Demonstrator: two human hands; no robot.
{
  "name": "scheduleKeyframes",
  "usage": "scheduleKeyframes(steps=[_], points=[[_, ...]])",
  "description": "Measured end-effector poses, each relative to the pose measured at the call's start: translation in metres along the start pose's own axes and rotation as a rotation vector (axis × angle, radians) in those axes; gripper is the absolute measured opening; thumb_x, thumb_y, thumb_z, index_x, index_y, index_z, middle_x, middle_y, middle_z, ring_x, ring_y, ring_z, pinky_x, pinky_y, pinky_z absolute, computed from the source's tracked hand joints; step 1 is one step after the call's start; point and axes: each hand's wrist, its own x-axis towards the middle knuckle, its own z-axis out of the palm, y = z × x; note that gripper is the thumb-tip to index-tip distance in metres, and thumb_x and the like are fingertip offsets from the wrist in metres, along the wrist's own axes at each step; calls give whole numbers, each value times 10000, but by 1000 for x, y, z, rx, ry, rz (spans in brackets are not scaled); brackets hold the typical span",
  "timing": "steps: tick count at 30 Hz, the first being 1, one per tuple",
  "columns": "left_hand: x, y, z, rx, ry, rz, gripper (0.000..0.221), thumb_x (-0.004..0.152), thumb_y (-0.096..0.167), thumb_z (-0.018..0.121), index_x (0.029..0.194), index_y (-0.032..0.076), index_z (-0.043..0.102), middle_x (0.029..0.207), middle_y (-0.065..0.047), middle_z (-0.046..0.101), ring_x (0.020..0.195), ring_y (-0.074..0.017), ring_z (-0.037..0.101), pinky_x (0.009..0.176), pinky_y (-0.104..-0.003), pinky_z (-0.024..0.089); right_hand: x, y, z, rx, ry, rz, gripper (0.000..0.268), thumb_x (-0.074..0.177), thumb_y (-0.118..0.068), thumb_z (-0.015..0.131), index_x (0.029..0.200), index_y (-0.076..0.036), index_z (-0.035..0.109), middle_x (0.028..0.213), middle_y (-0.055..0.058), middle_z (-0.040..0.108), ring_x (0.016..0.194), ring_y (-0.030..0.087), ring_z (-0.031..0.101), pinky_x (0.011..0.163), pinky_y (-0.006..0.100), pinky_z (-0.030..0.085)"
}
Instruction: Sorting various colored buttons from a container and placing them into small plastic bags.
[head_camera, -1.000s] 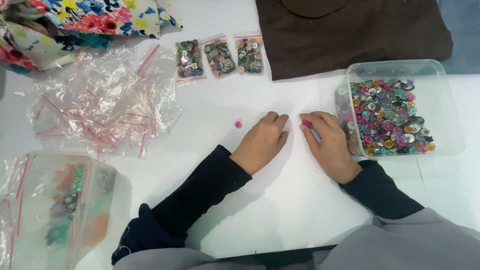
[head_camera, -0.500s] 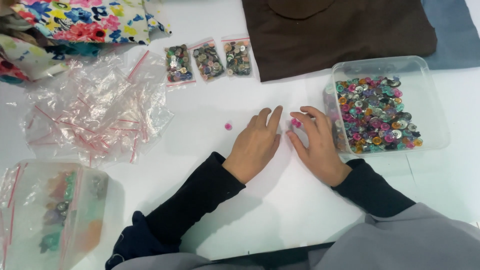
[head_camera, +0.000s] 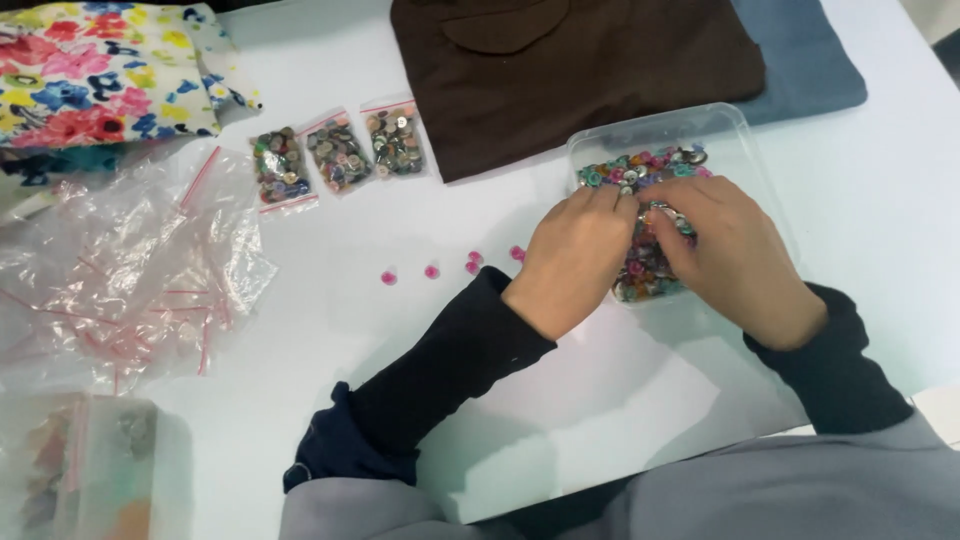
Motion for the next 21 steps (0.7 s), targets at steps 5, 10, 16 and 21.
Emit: scheduleKeyframes(steps=[5, 10, 16, 21], points=[[19, 0, 50, 90, -31, 5, 171, 677, -8, 789, 577, 98, 698, 481, -61, 568, 507, -228, 535, 648, -385, 343, 7, 32, 27, 4, -94, 12, 214, 897, -52, 737, 1102, 10, 733, 1007, 201, 728, 995, 397, 704, 863, 467, 562], [24, -4, 59, 121, -110, -81, 234, 706, 1, 775, 534, 130, 681, 460, -59, 574, 489, -236, 524, 693, -406, 282, 4, 48, 44, -38, -176, 39, 259, 862, -128, 773, 1104, -40, 746, 1023, 143, 732, 994, 342, 707, 884, 433, 556], [21, -8, 38, 74, -127, -65, 138, 763, 33, 784, 658, 107, 732, 536, -35, 587, 587, -212, 553, 718, -357, 270, 0, 47, 41, -62, -201, 70, 230, 920, -182, 733, 1126, -79, 741, 1039, 120, 726, 1004, 312, 699, 853, 408, 546], [19, -19, 31, -127, -32, -72, 47, 754, 68, 714, 798, 71, 731, 556, -41, 580, 546, -238, 572, 668, -374, 319, 3, 41, 38, -63, -145, 71, 201, 957, -136, 691, 1142, -75, 740, 963, 125, 733, 931, 322, 703, 817, 423, 530]])
